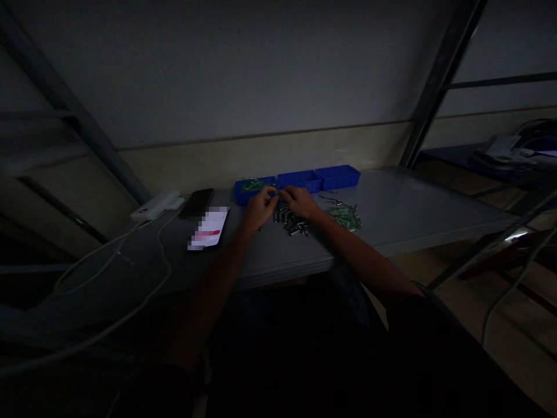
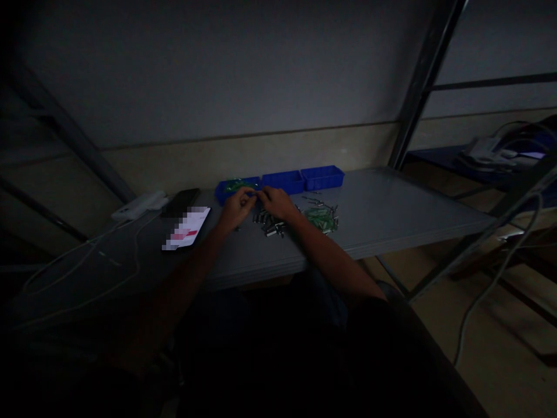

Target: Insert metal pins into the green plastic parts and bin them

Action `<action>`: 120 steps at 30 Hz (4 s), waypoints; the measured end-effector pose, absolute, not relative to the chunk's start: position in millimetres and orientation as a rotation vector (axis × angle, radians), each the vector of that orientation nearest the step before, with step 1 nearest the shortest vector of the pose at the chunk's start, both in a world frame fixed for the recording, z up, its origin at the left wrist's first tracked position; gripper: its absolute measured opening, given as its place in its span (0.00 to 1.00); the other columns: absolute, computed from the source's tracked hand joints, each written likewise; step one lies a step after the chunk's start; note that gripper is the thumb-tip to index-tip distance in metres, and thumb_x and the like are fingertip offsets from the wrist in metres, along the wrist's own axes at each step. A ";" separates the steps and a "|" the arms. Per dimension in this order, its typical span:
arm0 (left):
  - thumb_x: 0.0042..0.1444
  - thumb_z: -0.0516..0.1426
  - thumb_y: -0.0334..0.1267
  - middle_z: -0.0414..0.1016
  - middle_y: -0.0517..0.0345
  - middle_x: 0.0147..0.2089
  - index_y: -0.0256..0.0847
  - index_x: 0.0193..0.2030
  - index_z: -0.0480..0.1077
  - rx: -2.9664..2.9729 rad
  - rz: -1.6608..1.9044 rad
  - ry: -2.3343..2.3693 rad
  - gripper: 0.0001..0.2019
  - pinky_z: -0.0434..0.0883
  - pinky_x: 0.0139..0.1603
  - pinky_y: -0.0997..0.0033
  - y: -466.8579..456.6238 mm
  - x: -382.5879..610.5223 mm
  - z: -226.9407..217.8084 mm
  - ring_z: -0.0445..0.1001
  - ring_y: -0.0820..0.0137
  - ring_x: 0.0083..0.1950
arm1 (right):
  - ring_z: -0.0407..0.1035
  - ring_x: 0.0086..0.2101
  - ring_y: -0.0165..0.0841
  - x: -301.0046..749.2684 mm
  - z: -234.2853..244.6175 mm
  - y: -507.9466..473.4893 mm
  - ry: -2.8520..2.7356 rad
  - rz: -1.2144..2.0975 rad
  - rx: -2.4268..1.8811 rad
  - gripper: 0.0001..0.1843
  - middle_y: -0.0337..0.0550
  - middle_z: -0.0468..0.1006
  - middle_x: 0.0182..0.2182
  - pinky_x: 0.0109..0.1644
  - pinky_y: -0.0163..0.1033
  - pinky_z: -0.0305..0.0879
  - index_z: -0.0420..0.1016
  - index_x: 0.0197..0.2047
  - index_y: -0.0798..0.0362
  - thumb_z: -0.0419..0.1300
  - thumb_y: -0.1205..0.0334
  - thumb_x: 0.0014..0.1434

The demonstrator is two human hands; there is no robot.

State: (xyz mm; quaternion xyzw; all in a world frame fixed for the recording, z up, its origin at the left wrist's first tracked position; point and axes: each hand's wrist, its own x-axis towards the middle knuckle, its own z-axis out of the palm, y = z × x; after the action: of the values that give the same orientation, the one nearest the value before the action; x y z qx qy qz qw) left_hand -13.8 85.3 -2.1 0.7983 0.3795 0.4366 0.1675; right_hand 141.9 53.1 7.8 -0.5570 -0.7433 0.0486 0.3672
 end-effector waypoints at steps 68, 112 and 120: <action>0.61 0.49 0.43 0.67 0.63 0.24 0.42 0.37 0.64 2.125 1.330 1.009 0.08 0.64 0.31 0.71 79.8 -14.2 3.9 0.68 0.71 0.27 | 0.72 0.37 0.35 137.2 8.4 46.6 -1.913 -0.111 -1.425 0.18 0.48 0.79 0.36 0.40 0.34 0.59 0.70 0.44 0.55 0.43 0.56 0.68; 0.57 0.53 0.34 0.74 0.59 0.30 0.40 0.41 0.69 2.197 1.361 1.076 0.07 0.68 0.38 0.70 84.9 -15.6 3.8 0.75 0.68 0.34 | 0.72 0.39 0.37 140.0 14.1 38.8 -2.011 -0.113 -1.429 0.24 0.48 0.79 0.42 0.40 0.37 0.63 0.60 0.60 0.54 0.52 0.56 0.63; 0.60 0.50 0.38 0.71 0.59 0.26 0.39 0.38 0.68 2.208 1.310 1.086 0.08 0.66 0.35 0.69 86.4 -14.2 0.8 0.71 0.69 0.29 | 0.71 0.47 0.39 138.9 18.6 35.2 -2.124 -0.267 -1.480 0.18 0.50 0.74 0.52 0.44 0.38 0.63 0.64 0.57 0.52 0.44 0.61 0.66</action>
State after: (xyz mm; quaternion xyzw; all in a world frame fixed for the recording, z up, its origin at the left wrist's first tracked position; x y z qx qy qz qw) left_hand -14.2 86.4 0.8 0.7795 0.3836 0.4628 0.1761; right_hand 138.9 35.2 18.6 -0.5483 -0.7866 -0.0989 0.2664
